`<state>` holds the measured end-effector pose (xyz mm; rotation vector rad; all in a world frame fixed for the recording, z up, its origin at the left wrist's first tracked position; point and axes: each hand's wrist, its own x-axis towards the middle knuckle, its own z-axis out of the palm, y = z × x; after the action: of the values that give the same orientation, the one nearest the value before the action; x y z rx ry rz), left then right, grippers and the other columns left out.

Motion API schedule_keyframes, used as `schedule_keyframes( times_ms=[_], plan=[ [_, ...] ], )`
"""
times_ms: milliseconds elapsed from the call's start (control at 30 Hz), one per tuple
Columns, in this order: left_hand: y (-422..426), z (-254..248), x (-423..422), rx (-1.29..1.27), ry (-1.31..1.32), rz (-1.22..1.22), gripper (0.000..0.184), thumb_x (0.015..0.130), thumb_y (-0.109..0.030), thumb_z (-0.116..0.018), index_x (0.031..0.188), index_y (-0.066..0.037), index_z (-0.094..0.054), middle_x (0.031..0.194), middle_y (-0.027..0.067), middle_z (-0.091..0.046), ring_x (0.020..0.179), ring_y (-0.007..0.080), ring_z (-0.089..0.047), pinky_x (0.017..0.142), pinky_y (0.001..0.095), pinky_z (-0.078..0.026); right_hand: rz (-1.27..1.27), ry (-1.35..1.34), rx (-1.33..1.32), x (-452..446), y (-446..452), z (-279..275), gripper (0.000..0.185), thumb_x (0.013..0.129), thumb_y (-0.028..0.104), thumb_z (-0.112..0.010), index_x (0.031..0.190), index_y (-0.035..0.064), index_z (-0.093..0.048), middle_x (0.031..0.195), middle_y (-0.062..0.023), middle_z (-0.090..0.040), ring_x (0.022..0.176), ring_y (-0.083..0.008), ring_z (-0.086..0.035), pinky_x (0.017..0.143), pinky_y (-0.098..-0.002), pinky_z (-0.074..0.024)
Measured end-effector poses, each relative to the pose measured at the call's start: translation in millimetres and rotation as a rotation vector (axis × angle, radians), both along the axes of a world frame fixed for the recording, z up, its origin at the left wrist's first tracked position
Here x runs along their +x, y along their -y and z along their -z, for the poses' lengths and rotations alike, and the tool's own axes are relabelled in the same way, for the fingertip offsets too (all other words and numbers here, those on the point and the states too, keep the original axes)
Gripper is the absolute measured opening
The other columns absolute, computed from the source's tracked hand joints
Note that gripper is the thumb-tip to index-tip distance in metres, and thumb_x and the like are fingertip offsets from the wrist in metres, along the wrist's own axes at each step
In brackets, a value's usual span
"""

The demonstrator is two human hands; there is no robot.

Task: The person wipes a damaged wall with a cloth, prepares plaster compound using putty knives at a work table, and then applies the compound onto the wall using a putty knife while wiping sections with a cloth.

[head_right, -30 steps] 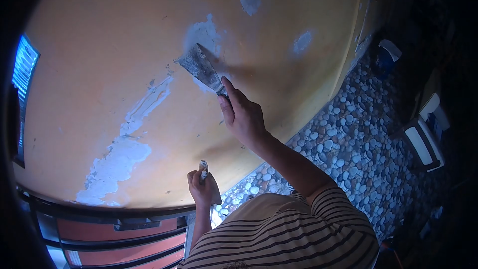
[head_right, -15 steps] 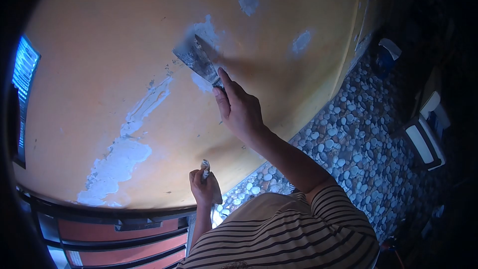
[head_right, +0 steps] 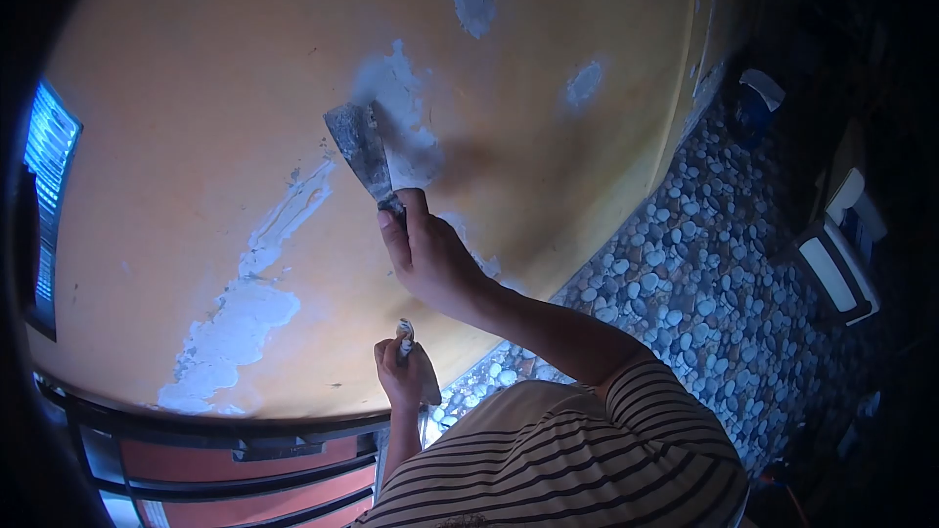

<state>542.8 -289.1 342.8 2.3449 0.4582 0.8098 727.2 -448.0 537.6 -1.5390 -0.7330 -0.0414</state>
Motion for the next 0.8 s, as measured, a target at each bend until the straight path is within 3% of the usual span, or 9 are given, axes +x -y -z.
schedule_keyframes(
  times_ms=[67,100,167,367,500,533,800],
  plan=[
    [2.4,-2.3,0.9,-0.015,0.0,0.013,0.029,0.083,0.002,-0.071,0.112,0.0,-0.067,0.104,0.0162,-0.059,0.091,0.0299,-0.062,0.079,0.0394,-0.053,-0.257,-0.301,0.097,-18.3,-6.9,-5.0,0.027,0.113,0.025,-0.042,0.126,0.004,-0.032,0.071,-0.0059,-0.05,0.05,-0.0174,-0.055,0.046,-0.0357,-0.0433],
    [1.5,-0.2,-0.1,-0.015,-0.006,0.017,0.029,0.083,0.002,-0.071,0.112,0.0,-0.067,0.104,0.0162,-0.059,0.091,0.0299,-0.062,0.079,0.0394,-0.053,-0.319,-0.329,0.167,-18.9,-11.8,-8.4,0.024,0.114,0.026,-0.038,0.122,0.0051,-0.03,0.075,-0.0031,-0.045,0.051,-0.0131,-0.053,0.044,-0.0313,-0.0436],
    [-2.2,4.2,-1.2,-0.039,-0.03,0.003,0.03,0.083,-0.001,-0.07,0.113,0.001,-0.069,0.107,0.0172,-0.061,0.096,0.0338,-0.064,0.084,0.0413,-0.054,-0.339,-0.361,0.259,-16.1,-18.0,-21.9,0.024,0.114,0.026,-0.038,0.121,0.0052,-0.031,0.077,-0.004,-0.046,0.051,-0.0134,-0.053,0.043,-0.0312,-0.0438],
    [-4.4,8.2,-8.2,-0.045,-0.016,-0.031,0.025,0.085,0.0,-0.071,0.11,0.001,-0.068,0.105,0.016,-0.06,0.093,0.03,-0.063,0.081,0.0393,-0.053,-0.483,-0.436,0.438,-29.8,-34.3,-28.3,0.023,0.114,0.029,-0.038,0.114,0.0078,-0.031,0.086,-0.0067,-0.048,0.05,-0.0168,-0.057,0.044,-0.0318,-0.0468],
    [-5.0,9.8,-14.9,-0.06,-0.035,-0.045,0.025,0.085,-0.001,-0.072,0.11,0.001,-0.069,0.104,0.016,-0.06,0.093,0.03,-0.063,0.081,0.0397,-0.053,-0.424,-0.437,0.5,-12.6,-28.0,-52.1,0.026,0.114,0.034,-0.038,0.114,0.008,-0.032,0.087,-0.0071,-0.049,0.052,-0.0186,-0.061,0.045,-0.0324,-0.0499],
    [-5.7,9.2,-16.5,-0.061,-0.029,-0.052,0.026,0.084,0.0,-0.07,0.11,0.002,-0.068,0.105,0.0166,-0.06,0.094,0.0318,-0.063,0.083,0.0401,-0.053,-0.433,-0.493,0.547,-6.7,-29.1,-56.3,0.026,0.113,0.031,-0.039,0.114,0.0064,-0.03,0.08,-0.0079,-0.049,0.048,-0.0197,-0.06,0.042,-0.034,-0.047],
    [-6.7,9.2,-17.9,-0.066,-0.035,-0.052,0.026,0.084,-0.001,-0.073,0.109,0.001,-0.069,0.104,0.0168,-0.061,0.093,0.032,-0.063,0.083,0.0417,-0.053,-0.451,-0.538,0.616,-12.1,-32.1,-59.9,0.024,0.113,0.029,-0.039,0.115,0.0065,-0.03,0.084,-0.0082,-0.049,0.049,-0.0194,-0.06,0.043,-0.0341,-0.0499]
  ],
)
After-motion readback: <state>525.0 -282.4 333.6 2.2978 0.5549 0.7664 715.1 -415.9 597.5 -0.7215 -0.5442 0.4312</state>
